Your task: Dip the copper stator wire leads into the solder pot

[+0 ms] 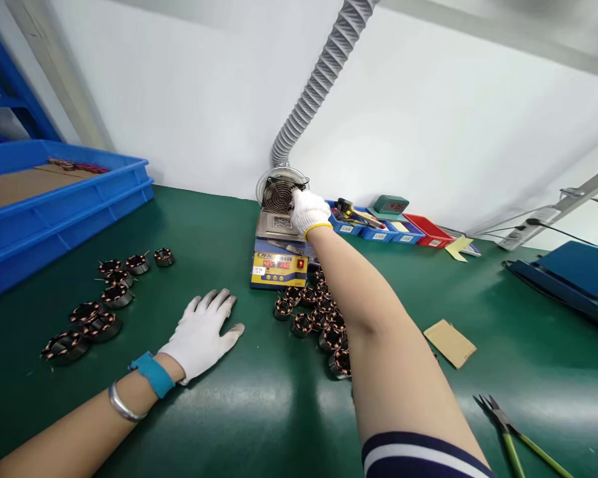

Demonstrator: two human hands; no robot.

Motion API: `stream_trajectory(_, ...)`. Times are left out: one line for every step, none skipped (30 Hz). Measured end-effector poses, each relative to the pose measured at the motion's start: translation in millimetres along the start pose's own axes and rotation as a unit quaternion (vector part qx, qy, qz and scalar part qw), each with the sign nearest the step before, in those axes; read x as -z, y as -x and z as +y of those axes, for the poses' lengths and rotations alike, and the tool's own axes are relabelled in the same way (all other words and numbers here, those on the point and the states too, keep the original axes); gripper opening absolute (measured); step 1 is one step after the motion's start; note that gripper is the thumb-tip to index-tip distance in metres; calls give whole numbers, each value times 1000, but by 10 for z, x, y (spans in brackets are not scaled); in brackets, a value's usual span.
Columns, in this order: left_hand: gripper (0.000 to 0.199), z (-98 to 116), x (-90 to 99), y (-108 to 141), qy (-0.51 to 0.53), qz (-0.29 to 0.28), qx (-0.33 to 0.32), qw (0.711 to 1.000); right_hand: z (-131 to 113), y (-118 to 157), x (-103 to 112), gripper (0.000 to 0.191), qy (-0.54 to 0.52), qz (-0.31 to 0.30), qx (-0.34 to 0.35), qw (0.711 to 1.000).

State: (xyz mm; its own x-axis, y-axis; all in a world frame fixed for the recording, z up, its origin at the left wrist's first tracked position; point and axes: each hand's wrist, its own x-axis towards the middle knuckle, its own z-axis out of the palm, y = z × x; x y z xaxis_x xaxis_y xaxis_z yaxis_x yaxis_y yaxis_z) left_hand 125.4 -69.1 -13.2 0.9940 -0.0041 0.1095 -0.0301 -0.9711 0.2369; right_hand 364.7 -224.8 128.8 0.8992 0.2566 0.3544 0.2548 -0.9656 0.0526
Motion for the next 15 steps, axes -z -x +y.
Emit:
stream_trajectory(55, 0, -1, 0, 3, -2, 1, 1000, -26, -20, -35, 44, 17, -13, 1, 1000)
stream_trajectory(56, -1, -3, 0, 5, -4, 1, 1000, -47, -33, -66, 44, 30, -24, 1, 999)
stream_trajectory(56, -1, -5, 1, 7, -5, 1, 1000, -64, -42, -89, 43, 40, -34, 3, 999)
stream_trajectory(56, -1, -8, 3, 8, -6, 1, 1000, -75, -47, -104, 43, 48, -42, 6, 998)
stream_trajectory(56, -1, -10, 5, 9, -5, 1, 1000, -81, -49, -112, 44, 53, -47, 8, 997)
stream_trajectory(57, -1, -10, 6, 9, -5, 0, 1000, -85, -49, -115, 44, 57, -50, 11, 997)
stream_trajectory(57, -1, -9, 7, 10, -4, 0, 1000, -86, -47, -114, 44, 60, -50, 13, 997)
stream_trajectory(57, -1, -7, 7, 10, -4, 0, 1000, -86, -43, -112, 44, 61, -49, 15, 997)
stream_trajectory(57, -1, -4, 7, 10, -5, 1, 1000, -85, -38, -109, 44, 62, -47, 17, 997)
stream_trajectory(57, -1, -1, 5, 11, -7, 2, 1000, -83, -34, -106, 43, 61, -44, 18, 997)
stream_trajectory(57, -1, 1, 3, 12, -9, 2, 1000, -80, -30, -102, 44, 59, -41, 17, 997)
stream_trajectory(57, -1, 1, 0, 14, -10, 3, 1000, -75, -27, -95, 44, 56, -37, 15, 998)
stream_trajectory(57, -2, -1, -2, 15, -10, 3, 1000, -68, -25, -85, 44, 51, -31, 12, 998)
stream_trajectory(57, -2, -4, -5, 17, -9, 2, 1000, -60, -21, -70, 44, 42, -23, 8, 999)
stream_trajectory(57, -3, -9, -7, 20, -7, 1, 1000, -53, -13, -49, 45, 27, -13, 2, 1000)
